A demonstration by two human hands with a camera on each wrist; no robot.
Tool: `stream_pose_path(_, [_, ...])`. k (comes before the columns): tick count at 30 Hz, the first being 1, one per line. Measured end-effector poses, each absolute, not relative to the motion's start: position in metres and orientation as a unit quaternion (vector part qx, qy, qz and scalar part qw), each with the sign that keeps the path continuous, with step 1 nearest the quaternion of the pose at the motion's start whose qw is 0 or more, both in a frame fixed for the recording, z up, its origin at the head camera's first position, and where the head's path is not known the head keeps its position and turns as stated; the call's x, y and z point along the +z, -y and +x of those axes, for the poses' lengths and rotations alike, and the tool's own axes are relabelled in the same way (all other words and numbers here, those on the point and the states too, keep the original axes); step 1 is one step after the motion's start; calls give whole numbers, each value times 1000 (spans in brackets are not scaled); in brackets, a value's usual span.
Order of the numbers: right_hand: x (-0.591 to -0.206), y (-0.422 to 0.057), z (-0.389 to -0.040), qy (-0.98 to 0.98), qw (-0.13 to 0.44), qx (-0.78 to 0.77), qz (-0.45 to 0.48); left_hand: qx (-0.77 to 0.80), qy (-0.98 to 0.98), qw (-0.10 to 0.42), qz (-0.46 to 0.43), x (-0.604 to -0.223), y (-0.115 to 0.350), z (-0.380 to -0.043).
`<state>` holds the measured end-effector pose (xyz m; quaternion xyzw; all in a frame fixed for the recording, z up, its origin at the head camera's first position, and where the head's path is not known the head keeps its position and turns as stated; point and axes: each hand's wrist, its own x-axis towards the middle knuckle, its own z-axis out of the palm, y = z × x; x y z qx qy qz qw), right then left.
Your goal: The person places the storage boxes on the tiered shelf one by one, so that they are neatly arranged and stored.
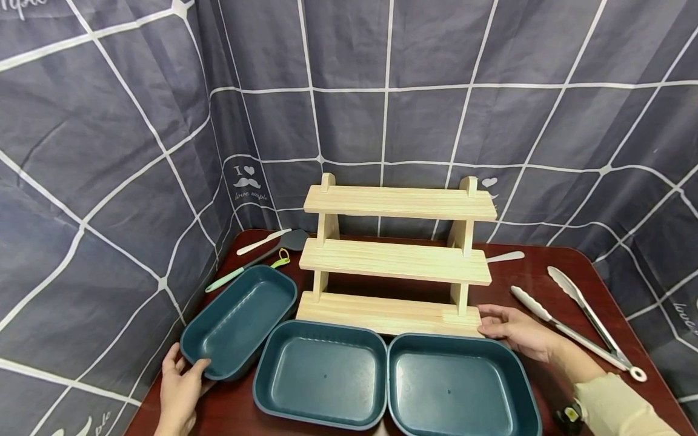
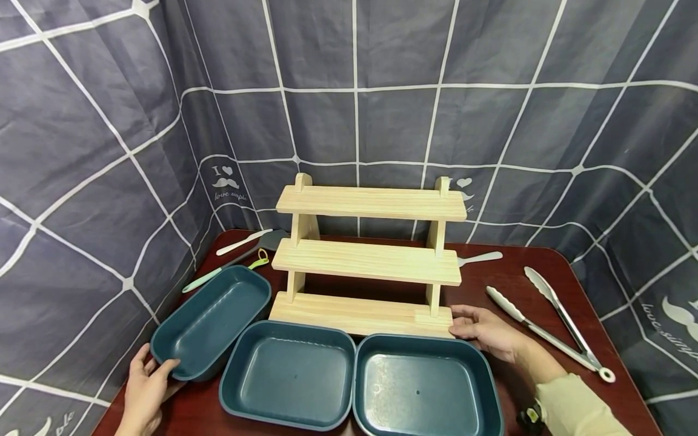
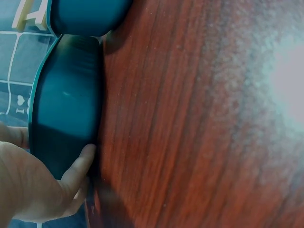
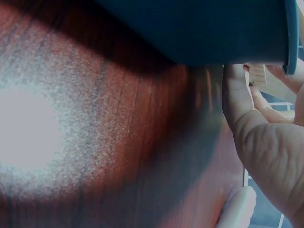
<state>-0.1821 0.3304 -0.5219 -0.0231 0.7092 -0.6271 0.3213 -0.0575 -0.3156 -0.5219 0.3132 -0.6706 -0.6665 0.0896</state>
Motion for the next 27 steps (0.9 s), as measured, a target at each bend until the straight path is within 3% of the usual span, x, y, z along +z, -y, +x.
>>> stream_pose_path(27, [-524, -331, -183, -705, 323, -631, -27, -679, 647, 99, 333, -519, 309, -55])
